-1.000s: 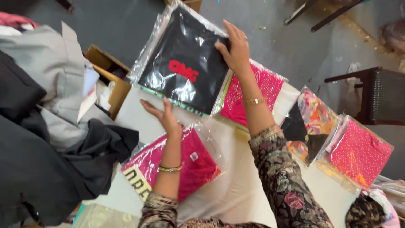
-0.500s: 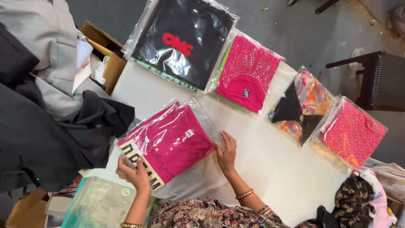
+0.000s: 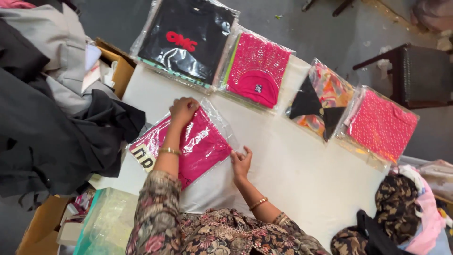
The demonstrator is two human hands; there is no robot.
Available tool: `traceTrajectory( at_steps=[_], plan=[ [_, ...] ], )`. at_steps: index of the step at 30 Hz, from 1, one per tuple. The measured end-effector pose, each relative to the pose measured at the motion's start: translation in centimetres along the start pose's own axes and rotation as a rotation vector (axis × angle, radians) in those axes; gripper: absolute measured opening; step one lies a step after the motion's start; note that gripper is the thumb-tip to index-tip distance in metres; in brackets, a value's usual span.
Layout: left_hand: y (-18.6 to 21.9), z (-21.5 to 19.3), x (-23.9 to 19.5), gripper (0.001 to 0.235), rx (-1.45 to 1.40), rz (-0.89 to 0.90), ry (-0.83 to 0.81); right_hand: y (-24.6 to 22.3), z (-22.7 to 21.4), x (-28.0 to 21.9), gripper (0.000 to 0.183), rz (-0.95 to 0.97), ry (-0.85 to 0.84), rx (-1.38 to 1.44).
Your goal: Folding garments and placing them into individual plastic packaging bags.
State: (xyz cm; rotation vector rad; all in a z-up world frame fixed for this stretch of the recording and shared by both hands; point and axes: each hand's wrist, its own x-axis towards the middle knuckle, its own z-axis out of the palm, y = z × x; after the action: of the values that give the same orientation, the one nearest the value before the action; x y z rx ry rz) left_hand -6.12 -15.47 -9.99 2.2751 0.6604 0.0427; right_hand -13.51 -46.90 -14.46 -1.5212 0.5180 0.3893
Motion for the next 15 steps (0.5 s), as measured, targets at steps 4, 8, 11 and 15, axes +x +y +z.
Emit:
traceTrajectory(
  at_steps=[4, 8, 11, 15],
  plan=[
    [0.9, -0.3, 4.4, 0.014, 0.062, -0.118, -0.238, -0.7, 1.0, -0.2, 0.065, -0.075, 0.008, 0.004],
    [0.1, -1.2, 4.7, 0.016, 0.065, -0.148, -0.321, 0.8, 0.5, 1.3, 0.050, -0.244, 0.020, 0.032],
    [-0.8, -2.4, 3.8, 0.022, 0.003, -0.096, -0.277, 0.1, 0.0, 1.5, 0.036, -0.362, -0.043, 0.090],
    [-1.1, -4.6, 2.7, 0.030, -0.290, -0.032, -0.311, -3.5, 1.1, 1.1, 0.032, -0.249, -0.121, 0.053]
  ],
)
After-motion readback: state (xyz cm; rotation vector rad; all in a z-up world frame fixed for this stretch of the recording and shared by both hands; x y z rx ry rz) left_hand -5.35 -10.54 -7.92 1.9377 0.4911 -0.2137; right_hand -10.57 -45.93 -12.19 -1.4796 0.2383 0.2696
